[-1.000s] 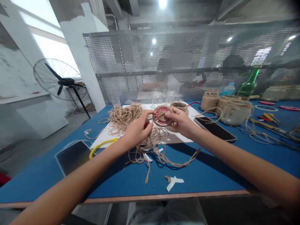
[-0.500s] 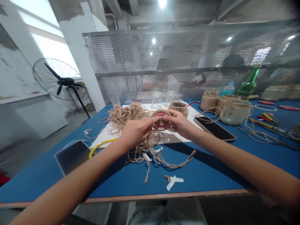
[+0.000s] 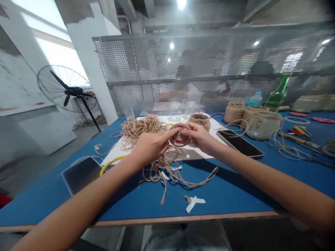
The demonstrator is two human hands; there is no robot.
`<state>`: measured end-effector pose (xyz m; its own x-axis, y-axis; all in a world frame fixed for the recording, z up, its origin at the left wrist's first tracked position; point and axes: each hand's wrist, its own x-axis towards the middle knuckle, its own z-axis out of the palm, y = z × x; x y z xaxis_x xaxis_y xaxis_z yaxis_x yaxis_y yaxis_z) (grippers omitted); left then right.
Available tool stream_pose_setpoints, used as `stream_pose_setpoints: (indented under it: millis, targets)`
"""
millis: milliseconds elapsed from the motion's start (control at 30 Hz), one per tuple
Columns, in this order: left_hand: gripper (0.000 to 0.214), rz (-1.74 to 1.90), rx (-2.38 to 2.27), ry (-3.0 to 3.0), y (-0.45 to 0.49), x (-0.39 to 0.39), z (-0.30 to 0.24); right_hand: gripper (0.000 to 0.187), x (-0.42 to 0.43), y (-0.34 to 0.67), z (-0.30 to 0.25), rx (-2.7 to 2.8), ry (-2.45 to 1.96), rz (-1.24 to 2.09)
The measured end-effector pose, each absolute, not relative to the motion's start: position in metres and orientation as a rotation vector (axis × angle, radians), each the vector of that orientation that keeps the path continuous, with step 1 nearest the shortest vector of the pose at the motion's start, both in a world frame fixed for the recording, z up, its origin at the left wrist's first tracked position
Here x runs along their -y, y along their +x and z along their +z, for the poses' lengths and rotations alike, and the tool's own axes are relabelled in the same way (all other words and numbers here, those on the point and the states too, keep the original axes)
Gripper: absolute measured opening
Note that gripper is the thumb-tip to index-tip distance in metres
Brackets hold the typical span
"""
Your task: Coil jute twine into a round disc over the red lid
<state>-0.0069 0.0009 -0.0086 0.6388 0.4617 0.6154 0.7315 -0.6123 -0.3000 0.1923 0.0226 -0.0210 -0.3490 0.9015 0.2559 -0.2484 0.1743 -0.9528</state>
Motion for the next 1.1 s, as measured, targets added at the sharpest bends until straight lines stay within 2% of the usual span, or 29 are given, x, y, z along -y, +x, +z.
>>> stream_pose_setpoints:
  millis: [433, 667, 800, 967, 1100]
  targets:
    - [0.052, -0.542, 0.97, -2.276, -0.006, -0.003, -0.013, 0.019, -0.019, 0.19, -0.019, 1.376, -0.712, 1.406]
    - [0.051, -0.53, 0.966, -2.317, -0.005, -0.001, -0.014, 0.014, -0.018, 0.189, -0.018, 1.32, -0.76, 1.389]
    - [0.053, -0.636, 1.064, -2.376, -0.003, 0.002, -0.008, 0.014, -0.017, 0.189, -0.018, 1.271, -0.726, 1.396]
    - [0.058, -1.005, 1.309, -2.802, 0.001, 0.006, -0.002, 0.013, -0.014, 0.189, -0.015, 1.221, -0.674, 1.451]
    - [0.046, -1.232, 1.399, -3.175, 0.005, 0.004, -0.003, 0.012, -0.012, 0.188, -0.015, 1.199, -0.638, 1.496]
